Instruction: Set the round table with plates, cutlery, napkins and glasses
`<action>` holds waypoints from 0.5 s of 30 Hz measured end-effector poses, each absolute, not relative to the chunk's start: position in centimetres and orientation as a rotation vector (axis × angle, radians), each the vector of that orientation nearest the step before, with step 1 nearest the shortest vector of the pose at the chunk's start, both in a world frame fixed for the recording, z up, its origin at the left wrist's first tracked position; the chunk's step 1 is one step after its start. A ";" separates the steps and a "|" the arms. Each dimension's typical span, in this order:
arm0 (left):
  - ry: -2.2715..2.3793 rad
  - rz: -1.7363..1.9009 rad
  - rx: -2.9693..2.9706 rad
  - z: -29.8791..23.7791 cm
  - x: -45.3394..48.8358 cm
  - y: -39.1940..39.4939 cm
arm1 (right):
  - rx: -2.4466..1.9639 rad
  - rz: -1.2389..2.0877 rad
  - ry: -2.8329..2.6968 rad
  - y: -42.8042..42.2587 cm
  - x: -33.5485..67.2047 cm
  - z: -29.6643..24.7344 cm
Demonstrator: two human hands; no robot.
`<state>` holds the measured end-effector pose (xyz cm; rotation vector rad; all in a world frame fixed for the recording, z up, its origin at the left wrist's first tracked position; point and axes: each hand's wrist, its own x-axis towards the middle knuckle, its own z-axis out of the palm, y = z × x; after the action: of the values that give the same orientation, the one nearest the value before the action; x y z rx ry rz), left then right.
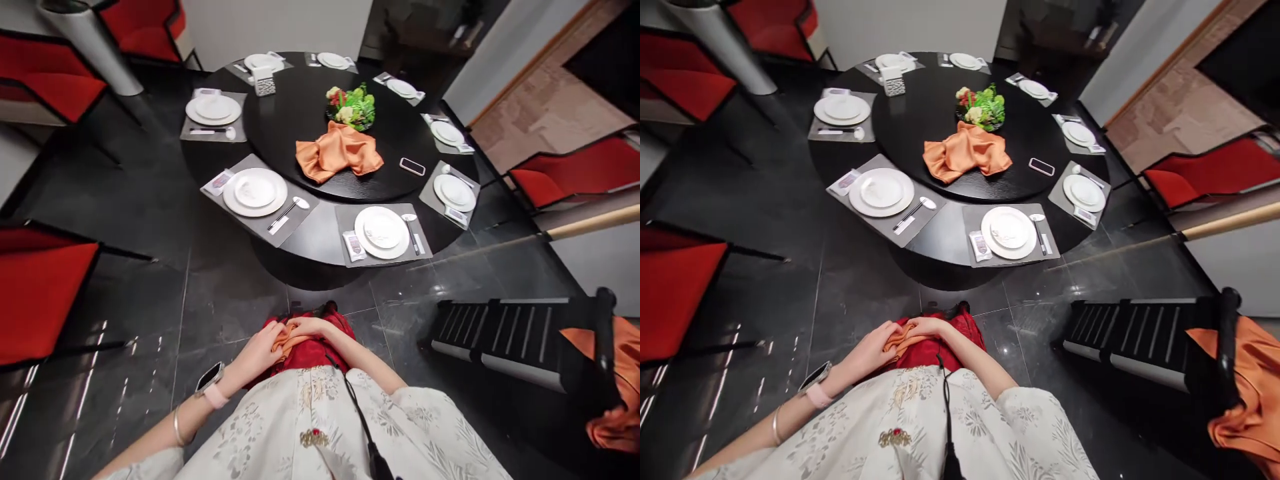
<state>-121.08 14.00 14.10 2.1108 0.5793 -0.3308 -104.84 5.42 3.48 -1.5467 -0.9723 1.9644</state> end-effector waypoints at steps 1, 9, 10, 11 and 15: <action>0.564 -0.374 2.103 13.9 -120.2 14.3 | -1.545 2.004 -0.977 5.4 -103.9 3.2; 0.450 -0.460 2.032 12.0 -107.7 14.7 | -2.102 2.079 -1.292 6.7 -92.9 1.4; 0.455 -0.469 2.054 11.8 -105.8 14.4 | -2.127 2.090 -1.333 6.5 -91.0 1.5; 0.454 -0.481 2.068 11.6 -103.8 14.0 | -2.135 2.104 -1.365 6.2 -89.1 1.7; 0.465 -0.568 2.096 11.9 -96.0 13.1 | -2.130 2.119 -1.443 5.0 -81.9 2.9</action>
<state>-96.00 13.12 11.85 2.0962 0.4648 -0.5685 -81.91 5.03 2.88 -2.1304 -1.4427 2.1185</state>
